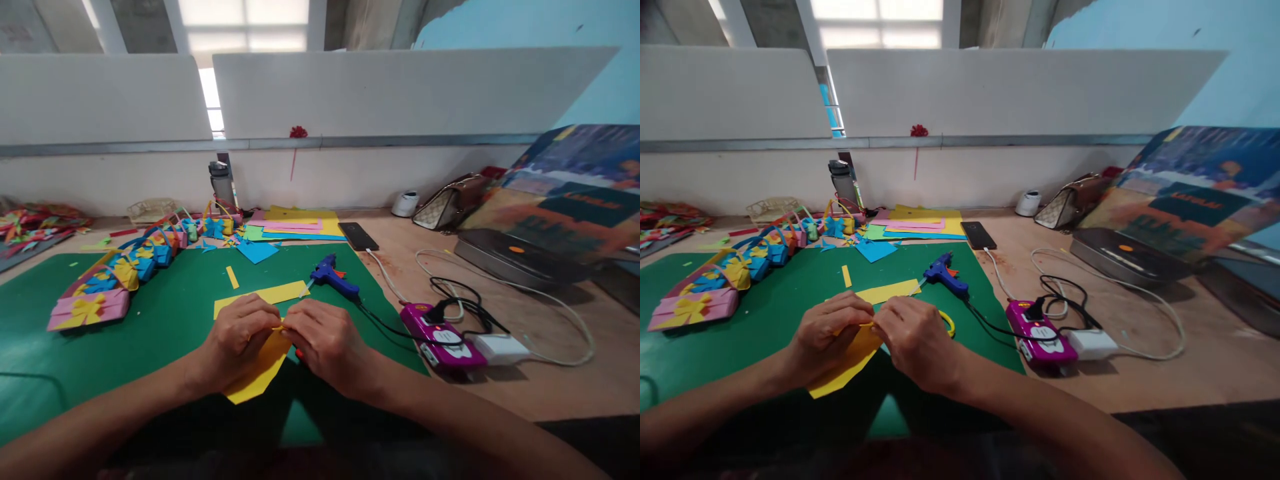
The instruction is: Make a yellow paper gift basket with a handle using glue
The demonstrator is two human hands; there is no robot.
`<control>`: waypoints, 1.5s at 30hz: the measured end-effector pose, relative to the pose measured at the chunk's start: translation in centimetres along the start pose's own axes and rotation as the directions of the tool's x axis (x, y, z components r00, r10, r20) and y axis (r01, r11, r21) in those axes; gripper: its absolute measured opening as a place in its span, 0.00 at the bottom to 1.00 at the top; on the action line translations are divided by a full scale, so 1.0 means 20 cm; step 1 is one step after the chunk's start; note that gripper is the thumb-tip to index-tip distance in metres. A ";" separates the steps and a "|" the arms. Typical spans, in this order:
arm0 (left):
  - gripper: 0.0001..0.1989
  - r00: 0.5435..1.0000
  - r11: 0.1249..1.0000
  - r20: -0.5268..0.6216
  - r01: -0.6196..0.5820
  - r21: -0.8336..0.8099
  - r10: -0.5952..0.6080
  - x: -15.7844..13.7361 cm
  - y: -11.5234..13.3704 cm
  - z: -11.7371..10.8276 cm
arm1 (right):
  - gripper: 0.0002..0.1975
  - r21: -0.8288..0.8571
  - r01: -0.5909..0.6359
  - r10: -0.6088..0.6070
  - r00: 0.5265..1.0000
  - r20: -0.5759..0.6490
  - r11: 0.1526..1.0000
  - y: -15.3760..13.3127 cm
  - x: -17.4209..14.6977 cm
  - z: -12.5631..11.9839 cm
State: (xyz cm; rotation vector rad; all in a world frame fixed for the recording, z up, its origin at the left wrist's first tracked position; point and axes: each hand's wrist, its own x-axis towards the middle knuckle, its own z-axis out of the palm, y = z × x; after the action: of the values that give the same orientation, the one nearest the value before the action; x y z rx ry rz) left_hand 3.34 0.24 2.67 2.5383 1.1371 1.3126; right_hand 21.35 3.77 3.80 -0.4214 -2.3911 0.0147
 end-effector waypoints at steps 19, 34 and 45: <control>0.10 0.996 0.996 0.000 -0.092 -0.009 0.092 0.00 -0.05 -0.02 | 0.07 0.222 -0.008 0.020 0.998 -0.053 0.975 0.06 -0.02 -0.02; 0.12 0.990 0.991 0.046 -0.131 0.009 0.131 0.01 -0.04 -0.04 | 0.05 0.062 0.103 -0.105 0.994 0.043 0.993 0.06 -0.04 -0.05; 0.08 0.986 0.986 -0.002 -0.169 0.012 0.169 0.00 -0.06 -0.02 | 0.07 -0.019 0.137 -0.135 0.989 0.054 0.990 0.06 -0.05 -0.05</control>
State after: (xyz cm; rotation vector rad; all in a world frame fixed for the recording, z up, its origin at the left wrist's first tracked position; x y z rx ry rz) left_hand 2.29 1.01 2.44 2.6936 0.9500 1.3482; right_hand 23.08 4.42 3.86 -0.2705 -2.4685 -0.0637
